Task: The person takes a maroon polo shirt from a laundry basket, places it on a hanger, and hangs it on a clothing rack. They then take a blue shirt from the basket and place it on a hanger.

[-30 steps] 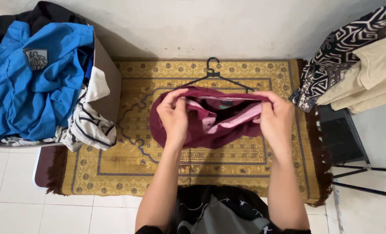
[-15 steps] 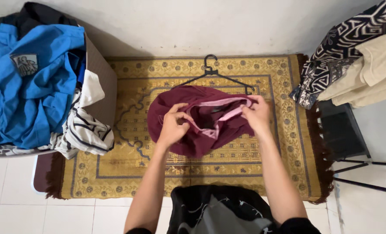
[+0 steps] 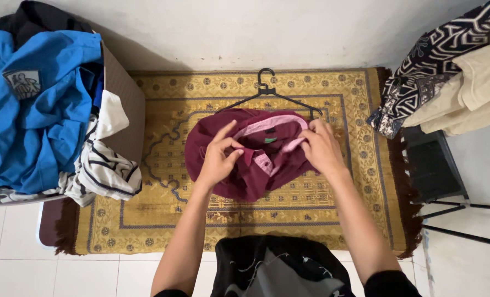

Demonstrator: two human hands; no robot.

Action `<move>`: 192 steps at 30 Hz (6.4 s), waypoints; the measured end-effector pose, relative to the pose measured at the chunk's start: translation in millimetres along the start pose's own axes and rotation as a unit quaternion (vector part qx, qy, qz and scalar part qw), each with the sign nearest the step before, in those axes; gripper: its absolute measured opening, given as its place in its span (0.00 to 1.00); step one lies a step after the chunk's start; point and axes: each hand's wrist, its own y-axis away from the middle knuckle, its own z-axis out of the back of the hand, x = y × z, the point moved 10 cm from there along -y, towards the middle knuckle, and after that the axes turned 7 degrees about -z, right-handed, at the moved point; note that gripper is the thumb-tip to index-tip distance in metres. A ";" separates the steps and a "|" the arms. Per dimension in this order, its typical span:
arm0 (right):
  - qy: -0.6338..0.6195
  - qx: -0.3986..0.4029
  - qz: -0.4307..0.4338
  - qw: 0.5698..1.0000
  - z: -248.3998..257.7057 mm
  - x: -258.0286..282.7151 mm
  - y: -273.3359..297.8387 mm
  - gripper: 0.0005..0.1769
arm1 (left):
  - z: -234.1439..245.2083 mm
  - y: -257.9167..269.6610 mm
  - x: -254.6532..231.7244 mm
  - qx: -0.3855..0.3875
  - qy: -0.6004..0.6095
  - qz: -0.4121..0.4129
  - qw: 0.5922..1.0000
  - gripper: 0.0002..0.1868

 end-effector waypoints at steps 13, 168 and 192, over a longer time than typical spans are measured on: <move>-0.165 0.059 -0.134 0.975 -22.2 -63.1 -25.3 0.06 | 20.1 -29.2 -4.2 0.014 -0.165 0.034 0.986 0.09; -0.207 0.014 0.084 0.975 -34.6 3.1 -75.0 0.26 | 11.9 -46.9 -11.7 -0.187 -0.040 0.040 0.981 0.11; -0.159 0.107 0.006 0.981 16.6 -69.1 -65.4 0.09 | 28.6 -45.8 -19.3 -0.069 0.009 0.009 0.998 0.11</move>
